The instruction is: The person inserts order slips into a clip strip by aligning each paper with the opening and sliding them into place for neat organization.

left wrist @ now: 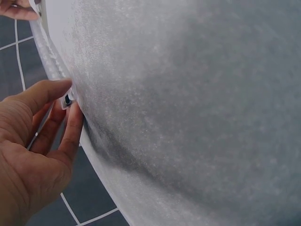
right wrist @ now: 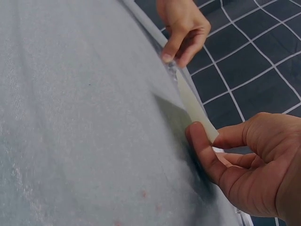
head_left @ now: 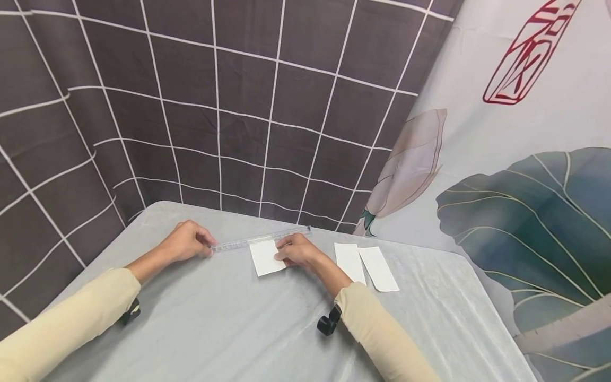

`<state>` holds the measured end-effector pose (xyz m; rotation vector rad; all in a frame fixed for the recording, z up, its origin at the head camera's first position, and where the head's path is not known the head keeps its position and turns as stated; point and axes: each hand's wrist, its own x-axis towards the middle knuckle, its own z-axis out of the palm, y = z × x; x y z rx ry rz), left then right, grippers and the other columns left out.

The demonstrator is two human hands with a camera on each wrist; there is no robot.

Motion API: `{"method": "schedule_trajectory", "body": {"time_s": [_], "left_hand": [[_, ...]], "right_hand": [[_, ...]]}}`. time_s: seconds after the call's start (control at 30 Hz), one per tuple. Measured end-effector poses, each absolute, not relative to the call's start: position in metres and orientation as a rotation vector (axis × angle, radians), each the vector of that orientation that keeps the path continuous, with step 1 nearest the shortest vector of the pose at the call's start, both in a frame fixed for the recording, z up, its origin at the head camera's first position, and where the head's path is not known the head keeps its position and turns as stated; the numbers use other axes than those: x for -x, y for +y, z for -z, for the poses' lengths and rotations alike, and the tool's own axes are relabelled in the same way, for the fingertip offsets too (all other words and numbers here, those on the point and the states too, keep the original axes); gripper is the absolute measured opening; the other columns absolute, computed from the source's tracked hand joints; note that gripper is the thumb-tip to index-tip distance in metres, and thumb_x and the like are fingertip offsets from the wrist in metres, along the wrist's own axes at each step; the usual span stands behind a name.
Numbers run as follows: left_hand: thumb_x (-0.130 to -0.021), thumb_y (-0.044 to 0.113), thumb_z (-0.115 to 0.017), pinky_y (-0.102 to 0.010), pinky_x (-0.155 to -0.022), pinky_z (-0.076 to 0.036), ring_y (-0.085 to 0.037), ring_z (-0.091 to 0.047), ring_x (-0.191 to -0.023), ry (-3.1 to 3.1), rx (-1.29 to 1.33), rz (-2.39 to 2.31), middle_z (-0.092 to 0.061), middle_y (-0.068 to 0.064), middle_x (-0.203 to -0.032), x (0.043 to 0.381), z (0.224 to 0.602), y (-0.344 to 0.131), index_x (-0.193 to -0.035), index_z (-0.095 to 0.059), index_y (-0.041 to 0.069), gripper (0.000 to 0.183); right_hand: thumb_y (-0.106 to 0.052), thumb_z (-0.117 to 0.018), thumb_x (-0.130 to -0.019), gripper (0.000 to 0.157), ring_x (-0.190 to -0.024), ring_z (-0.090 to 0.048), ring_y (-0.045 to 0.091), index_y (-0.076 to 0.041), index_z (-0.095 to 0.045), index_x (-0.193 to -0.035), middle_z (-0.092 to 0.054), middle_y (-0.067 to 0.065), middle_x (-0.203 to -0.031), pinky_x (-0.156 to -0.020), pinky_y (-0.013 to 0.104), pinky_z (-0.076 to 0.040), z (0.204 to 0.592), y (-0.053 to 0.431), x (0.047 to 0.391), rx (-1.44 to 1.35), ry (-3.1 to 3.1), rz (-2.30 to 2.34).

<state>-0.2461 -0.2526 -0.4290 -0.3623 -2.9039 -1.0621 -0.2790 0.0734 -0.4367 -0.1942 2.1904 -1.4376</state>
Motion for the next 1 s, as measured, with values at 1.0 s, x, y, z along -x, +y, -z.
{"method": "schedule_trajectory", "body": {"time_s": [1.0], "left_hand": [[-0.071,0.008,-0.089,-0.027,-0.069,-0.048,-0.012,-0.062,-0.075,-2.913,0.354,1.04,-0.077,0.0,-0.078,0.245,0.427,-0.251,-0.091,-0.084,0.01,0.021]], "right_hand": [[0.006,-0.071,-0.084,0.046,-0.086,-0.072,0.021,0.011,-0.062,-0.129,-0.069,0.02,-0.116,-0.081,0.033,-0.063,0.434,0.042,0.267,0.226,2.134,1.479]]}}
